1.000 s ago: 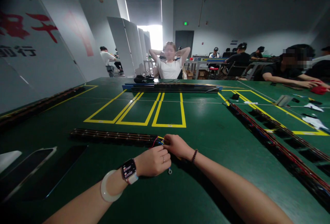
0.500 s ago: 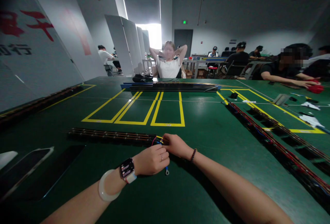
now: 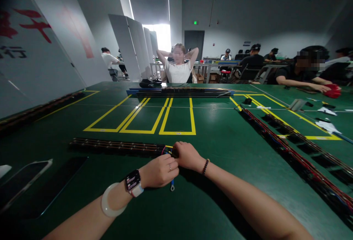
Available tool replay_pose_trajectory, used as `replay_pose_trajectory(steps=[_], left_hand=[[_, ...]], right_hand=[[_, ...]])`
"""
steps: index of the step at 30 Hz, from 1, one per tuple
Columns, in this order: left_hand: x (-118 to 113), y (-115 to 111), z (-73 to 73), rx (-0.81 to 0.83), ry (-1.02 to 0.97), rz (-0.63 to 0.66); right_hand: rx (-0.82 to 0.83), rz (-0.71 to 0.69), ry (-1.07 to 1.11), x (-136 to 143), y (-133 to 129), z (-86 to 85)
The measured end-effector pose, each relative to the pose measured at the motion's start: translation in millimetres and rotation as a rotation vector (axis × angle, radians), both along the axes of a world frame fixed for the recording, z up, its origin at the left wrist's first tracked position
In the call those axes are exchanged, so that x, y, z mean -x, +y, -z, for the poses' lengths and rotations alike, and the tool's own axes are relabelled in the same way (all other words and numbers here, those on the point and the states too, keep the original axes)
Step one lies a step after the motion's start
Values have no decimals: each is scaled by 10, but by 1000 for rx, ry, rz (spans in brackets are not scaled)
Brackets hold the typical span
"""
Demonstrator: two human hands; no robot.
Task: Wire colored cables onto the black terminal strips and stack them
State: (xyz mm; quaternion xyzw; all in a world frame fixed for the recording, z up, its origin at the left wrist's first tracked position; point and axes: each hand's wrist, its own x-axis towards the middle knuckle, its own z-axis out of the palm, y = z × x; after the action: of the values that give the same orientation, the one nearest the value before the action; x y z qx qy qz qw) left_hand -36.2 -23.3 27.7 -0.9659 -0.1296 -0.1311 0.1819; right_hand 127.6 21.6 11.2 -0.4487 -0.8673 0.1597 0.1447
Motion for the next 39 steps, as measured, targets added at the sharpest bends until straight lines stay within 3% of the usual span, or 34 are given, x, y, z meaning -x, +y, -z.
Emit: replay_pose_trajectory(steps=[5, 12, 16, 22, 28, 33, 39], left_hand=[[-8, -7, 11, 13, -8, 15], [3, 3, 9, 55, -3, 4], [-5, -15, 37, 183, 13, -134], [-66, -30, 55, 659, -147, -545], [-87, 8, 80, 1184, -465, -709], [-123, 67, 175, 1632, -639, -679], [-113, 95, 164, 1867, -859, -579]], right_hand=[[-48, 64, -160, -31, -57, -61], [137, 42, -46, -27, -74, -126], [170, 58, 27, -15, -68, -158], [148, 80, 105, -21, -70, -203], [143, 62, 175, -28, -50, -196], [219, 57, 305, -57, 36, -104], [465, 46, 512, -73, 158, 68]])
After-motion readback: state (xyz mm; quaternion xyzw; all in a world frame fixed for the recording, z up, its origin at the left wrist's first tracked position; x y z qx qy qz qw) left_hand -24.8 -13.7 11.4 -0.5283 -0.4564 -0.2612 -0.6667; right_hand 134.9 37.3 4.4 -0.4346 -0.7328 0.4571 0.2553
